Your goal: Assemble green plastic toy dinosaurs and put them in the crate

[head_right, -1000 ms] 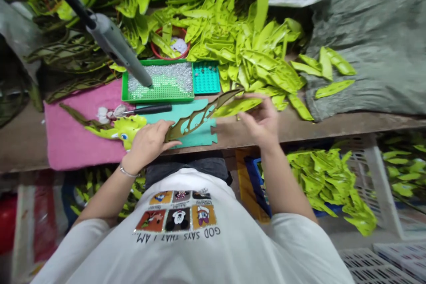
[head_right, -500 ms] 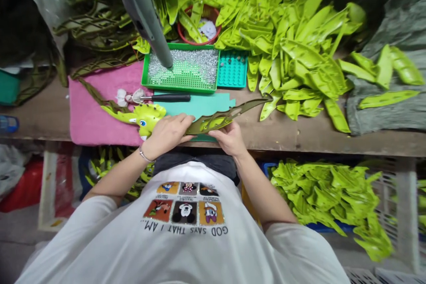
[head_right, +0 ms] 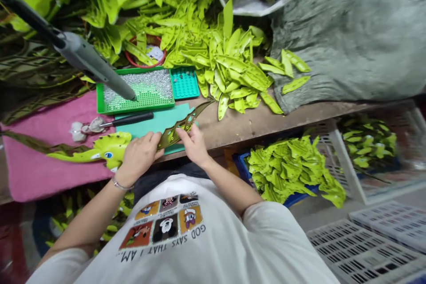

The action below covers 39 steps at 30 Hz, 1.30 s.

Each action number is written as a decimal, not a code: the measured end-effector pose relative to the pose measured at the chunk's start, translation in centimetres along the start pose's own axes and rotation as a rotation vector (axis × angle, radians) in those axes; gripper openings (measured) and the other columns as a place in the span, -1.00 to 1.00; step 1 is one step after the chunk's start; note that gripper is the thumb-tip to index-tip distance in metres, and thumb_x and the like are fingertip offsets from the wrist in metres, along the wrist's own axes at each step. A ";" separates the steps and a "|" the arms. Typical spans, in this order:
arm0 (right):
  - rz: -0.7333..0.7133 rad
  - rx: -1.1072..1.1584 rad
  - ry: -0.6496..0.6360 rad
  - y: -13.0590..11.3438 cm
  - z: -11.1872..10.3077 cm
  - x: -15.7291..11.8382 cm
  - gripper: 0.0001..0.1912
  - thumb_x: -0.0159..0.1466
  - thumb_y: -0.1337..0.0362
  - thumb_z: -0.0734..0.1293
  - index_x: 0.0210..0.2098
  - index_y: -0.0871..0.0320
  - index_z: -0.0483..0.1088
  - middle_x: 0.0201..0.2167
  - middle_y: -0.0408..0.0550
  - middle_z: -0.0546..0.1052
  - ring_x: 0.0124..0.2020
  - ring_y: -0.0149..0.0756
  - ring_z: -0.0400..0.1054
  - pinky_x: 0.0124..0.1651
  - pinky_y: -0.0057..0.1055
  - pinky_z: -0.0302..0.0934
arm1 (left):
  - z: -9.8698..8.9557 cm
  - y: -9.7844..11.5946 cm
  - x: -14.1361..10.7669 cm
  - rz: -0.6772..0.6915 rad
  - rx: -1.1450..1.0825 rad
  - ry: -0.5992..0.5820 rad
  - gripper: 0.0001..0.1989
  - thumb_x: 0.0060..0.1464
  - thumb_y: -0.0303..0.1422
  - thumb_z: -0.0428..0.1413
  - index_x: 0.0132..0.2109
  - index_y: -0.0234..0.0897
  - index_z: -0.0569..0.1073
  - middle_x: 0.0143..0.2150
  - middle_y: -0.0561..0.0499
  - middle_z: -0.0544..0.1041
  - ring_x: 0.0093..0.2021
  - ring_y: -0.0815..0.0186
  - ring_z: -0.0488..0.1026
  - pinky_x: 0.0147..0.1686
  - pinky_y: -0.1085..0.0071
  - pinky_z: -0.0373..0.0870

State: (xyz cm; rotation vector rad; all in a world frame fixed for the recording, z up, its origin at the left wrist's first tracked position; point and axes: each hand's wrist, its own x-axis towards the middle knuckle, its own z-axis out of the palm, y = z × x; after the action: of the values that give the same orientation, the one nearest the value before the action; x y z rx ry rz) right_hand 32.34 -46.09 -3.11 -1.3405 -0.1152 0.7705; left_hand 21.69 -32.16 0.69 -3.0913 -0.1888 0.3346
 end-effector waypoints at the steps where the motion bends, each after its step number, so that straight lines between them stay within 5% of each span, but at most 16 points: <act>1: -0.014 -0.008 0.001 0.1 0.0 0.1 -0.45 0.07 -0.19 0.46 -0.18 0.05 0.31 -0.30 -0.14 0.56 -0.29 -0.26 0.51 -0.21 -0.26 0.53 | 0.0 0.0 0.0 0.004 0.007 0.002 -0.79 0.22 -0.30 0.20 -0.06 -0.25 0.38 -0.22 -0.08 0.52 -0.28 0.12 0.56 -0.33 0.30 0.31; 4: -0.011 -0.065 -0.110 -0.1 -1.3 0.7 -0.48 0.06 -0.17 0.46 -0.22 0.07 0.33 -0.31 -0.13 0.56 -0.30 -0.24 0.51 -0.21 -0.25 0.51 | 0.0 -0.4 -0.1 0.002 -0.015 -0.003 -0.78 0.25 -0.29 0.17 -0.02 -0.26 0.38 -0.20 -0.09 0.54 -0.25 0.13 0.56 -0.31 0.31 0.32; 8: -0.111 -0.377 -0.327 -2.5 -5.8 3.1 -0.62 0.07 0.04 0.48 -0.22 0.12 0.42 -0.32 -0.07 0.59 -0.28 -0.22 0.50 -0.14 -0.23 0.45 | -0.5 -1.3 -0.5 0.001 -0.161 -0.020 -0.70 0.25 -0.26 0.18 0.04 -0.27 0.36 -0.13 -0.09 0.57 -0.16 0.12 0.57 -0.26 0.32 0.35; 13: -0.615 -1.142 0.178 -5.1 -9.8 8.6 -0.72 0.23 0.32 0.26 -0.08 0.16 0.46 -0.15 0.09 0.61 -0.14 -0.09 0.43 0.00 -0.09 0.29 | -0.9 -1.6 -0.8 -0.026 -0.231 -0.086 -0.77 0.21 -0.32 0.21 -0.04 -0.27 0.38 -0.16 -0.09 0.58 -0.15 0.10 0.56 -0.22 0.31 0.36; 16: -0.663 -1.530 0.214 -4.9 -9.4 11.1 -0.64 0.25 0.28 0.28 0.02 0.20 0.45 -0.15 0.17 0.60 -0.07 0.05 0.37 0.00 -0.01 0.21 | -1.1 -1.4 -0.4 -0.024 -0.239 -0.133 -0.79 0.22 -0.31 0.20 -0.08 -0.27 0.37 -0.16 -0.11 0.58 -0.12 0.09 0.56 -0.19 0.31 0.36; 19: -0.643 -1.680 0.220 -4.3 -8.7 12.3 -0.61 0.25 0.29 0.26 0.06 0.19 0.44 -0.22 0.16 0.59 -0.08 0.07 0.34 -0.03 -0.03 0.18 | -1.5 -1.6 0.1 -0.039 -0.297 -0.188 -0.73 0.22 -0.26 0.21 -0.03 -0.27 0.37 -0.14 -0.11 0.59 -0.11 0.09 0.57 -0.20 0.32 0.36; 25: -0.701 -1.440 0.228 -5.1 -11.2 11.4 -0.54 0.07 0.39 0.30 -0.01 0.21 0.47 -0.32 0.05 0.53 -0.23 -0.10 0.38 -0.10 -0.16 0.28 | -2.1 -3.2 1.1 0.044 -0.541 -0.288 -0.59 0.25 -0.09 0.11 0.10 -0.25 0.37 0.01 -0.13 0.56 -0.03 0.08 0.53 -0.14 0.32 0.36; 31: -0.641 -0.728 0.341 -9.1 -12.6 6.9 -0.76 -0.01 0.28 0.49 -0.29 0.08 0.62 -0.46 -0.12 0.47 -0.47 -0.36 0.27 -0.33 -0.33 0.25 | -1.7 -4.6 2.5 0.135 -0.788 -0.382 -0.60 0.36 -0.15 -0.20 -0.15 -0.28 0.44 -0.27 -0.04 0.52 -0.28 0.25 0.43 -0.20 0.38 0.29; 34: -0.642 -0.467 0.108 -10.2 -10.1 4.3 -0.73 -0.11 0.29 0.61 -0.37 0.02 0.64 -0.39 -0.08 0.57 -0.32 -0.30 0.42 -0.24 -0.32 0.33 | -1.4 -4.9 3.0 0.136 -0.946 -0.392 -0.53 0.33 -0.11 -0.21 -0.23 -0.31 0.45 -0.25 -0.05 0.52 -0.25 0.28 0.40 -0.13 0.39 0.30; 39: -0.437 -0.572 -0.440 -8.4 -5.9 2.2 -0.83 0.03 0.21 0.59 -0.36 0.01 0.64 -0.33 -0.09 0.64 -0.31 -0.30 0.53 -0.18 -0.33 0.47 | -0.7 -4.9 3.4 0.041 -1.158 -0.390 -0.37 0.34 -0.01 -0.27 -0.08 -0.38 0.55 -0.05 -0.10 0.57 -0.09 0.25 0.43 0.00 0.39 0.29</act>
State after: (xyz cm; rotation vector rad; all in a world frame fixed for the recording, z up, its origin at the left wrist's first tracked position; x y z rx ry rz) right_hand 40.56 -49.90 2.10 -1.5763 -1.0068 0.6648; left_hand 24.53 -26.92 0.88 -4.0863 -0.4657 1.2080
